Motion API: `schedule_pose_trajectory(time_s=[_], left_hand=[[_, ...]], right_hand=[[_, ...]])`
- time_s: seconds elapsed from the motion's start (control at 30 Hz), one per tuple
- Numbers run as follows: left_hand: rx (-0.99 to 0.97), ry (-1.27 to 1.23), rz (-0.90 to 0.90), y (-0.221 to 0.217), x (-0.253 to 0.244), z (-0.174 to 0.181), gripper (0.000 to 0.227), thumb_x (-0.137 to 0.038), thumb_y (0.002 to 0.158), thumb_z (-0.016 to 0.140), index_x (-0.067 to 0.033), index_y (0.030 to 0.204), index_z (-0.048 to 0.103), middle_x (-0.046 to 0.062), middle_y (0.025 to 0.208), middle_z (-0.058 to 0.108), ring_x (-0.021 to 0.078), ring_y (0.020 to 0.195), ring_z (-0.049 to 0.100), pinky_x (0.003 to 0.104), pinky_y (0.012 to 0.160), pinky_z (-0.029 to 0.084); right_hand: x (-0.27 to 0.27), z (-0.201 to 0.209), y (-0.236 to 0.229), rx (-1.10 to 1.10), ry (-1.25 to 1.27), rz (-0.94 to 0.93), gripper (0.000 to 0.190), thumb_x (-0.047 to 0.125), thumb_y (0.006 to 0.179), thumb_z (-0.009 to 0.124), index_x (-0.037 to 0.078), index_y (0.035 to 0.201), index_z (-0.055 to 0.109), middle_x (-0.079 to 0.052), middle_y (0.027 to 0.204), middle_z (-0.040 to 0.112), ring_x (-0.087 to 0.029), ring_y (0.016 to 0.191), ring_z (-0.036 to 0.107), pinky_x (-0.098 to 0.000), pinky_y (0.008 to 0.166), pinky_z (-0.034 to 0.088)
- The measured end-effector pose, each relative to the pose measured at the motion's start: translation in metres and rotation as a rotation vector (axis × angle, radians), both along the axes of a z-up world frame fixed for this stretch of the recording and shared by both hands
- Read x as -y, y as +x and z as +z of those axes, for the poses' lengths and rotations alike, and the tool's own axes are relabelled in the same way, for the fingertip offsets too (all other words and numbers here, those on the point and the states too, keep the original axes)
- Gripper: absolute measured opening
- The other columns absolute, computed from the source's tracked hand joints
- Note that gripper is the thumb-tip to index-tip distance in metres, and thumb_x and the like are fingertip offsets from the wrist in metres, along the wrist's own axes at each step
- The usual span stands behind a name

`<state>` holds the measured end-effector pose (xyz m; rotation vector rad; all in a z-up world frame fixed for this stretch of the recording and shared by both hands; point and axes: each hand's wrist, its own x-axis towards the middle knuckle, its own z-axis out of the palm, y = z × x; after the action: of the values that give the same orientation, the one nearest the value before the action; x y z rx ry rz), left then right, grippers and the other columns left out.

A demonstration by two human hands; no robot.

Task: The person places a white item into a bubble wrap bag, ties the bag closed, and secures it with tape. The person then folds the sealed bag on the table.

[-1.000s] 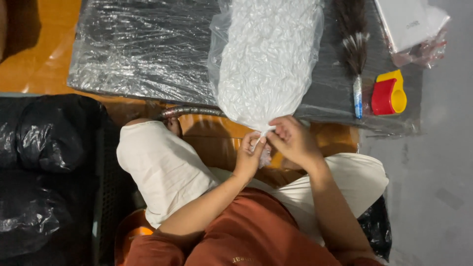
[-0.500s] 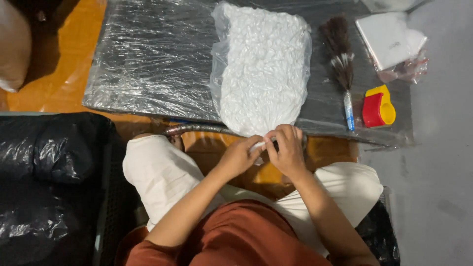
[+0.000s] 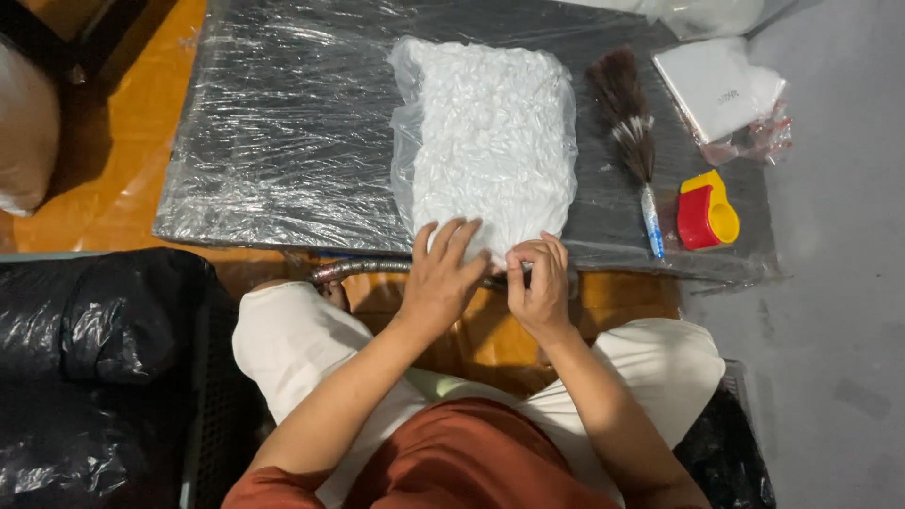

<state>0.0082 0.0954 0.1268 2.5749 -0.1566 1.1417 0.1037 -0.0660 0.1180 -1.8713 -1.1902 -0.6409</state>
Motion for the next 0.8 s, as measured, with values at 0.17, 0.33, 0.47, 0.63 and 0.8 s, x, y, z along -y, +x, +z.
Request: schedule_pose_trajectory(time_s=[0.17,0.33,0.47,0.63,0.8], left_hand=[[0.049,0.157,0.019,0.004,0.001,-0.007,0.030,-0.016,0.101,0.059,0.0003,0.126,0.064,0.021,0.116,0.063,0.0373,0.113,0.061,0.050,0.097,0.047],[-0.236,0.278,0.066,0.006,0.003,0.000,0.081,-0.052,0.095,0.061,0.0101,0.145,0.047,0.032,0.144,0.052,0.0442,0.145,0.041,0.064,0.121,0.024],[-0.077,0.388,0.027,0.037,-0.016,-0.035,0.053,-0.012,0.099,0.053,0.0073,0.147,0.043,0.030,0.137,0.055,0.0449,0.136,0.049,0.064,0.113,0.033],[-0.041,0.476,-0.103,0.059,-0.036,-0.040,0.052,-0.027,0.099,0.054,0.0062,0.139,0.052,0.025,0.121,0.060,0.0411,0.117,0.060,0.054,0.104,0.044],[-0.106,0.435,-0.242,0.065,-0.049,-0.001,0.032,-0.018,0.090,0.067,-0.0002,0.117,0.066,0.012,0.091,0.068,0.0287,0.086,0.066,0.037,0.080,0.050]], right_hand=[[-0.010,0.014,0.006,0.035,0.032,-0.003,0.006,0.005,0.099,0.062,0.002,0.098,0.058,-0.008,0.087,0.060,-0.032,0.081,0.064,-0.0504,0.096,0.049],[-0.013,0.027,0.003,-0.013,0.012,-0.024,0.007,0.004,0.100,0.062,0.002,0.095,0.057,-0.010,0.084,0.058,-0.035,0.078,0.063,-0.0488,0.085,0.049],[-0.013,0.030,0.004,-0.052,-0.006,-0.054,0.008,0.006,0.100,0.062,0.003,0.094,0.056,-0.009,0.082,0.058,-0.034,0.075,0.063,-0.0454,0.080,0.049],[-0.008,0.031,0.017,-0.129,-0.073,-0.097,0.010,0.010,0.100,0.065,0.005,0.095,0.059,-0.009,0.082,0.061,-0.035,0.079,0.065,-0.0438,0.080,0.049],[-0.007,0.028,0.034,-0.370,-0.081,-0.148,0.009,0.013,0.099,0.068,0.009,0.095,0.061,-0.011,0.085,0.070,-0.037,0.086,0.070,-0.0450,0.081,0.052]])
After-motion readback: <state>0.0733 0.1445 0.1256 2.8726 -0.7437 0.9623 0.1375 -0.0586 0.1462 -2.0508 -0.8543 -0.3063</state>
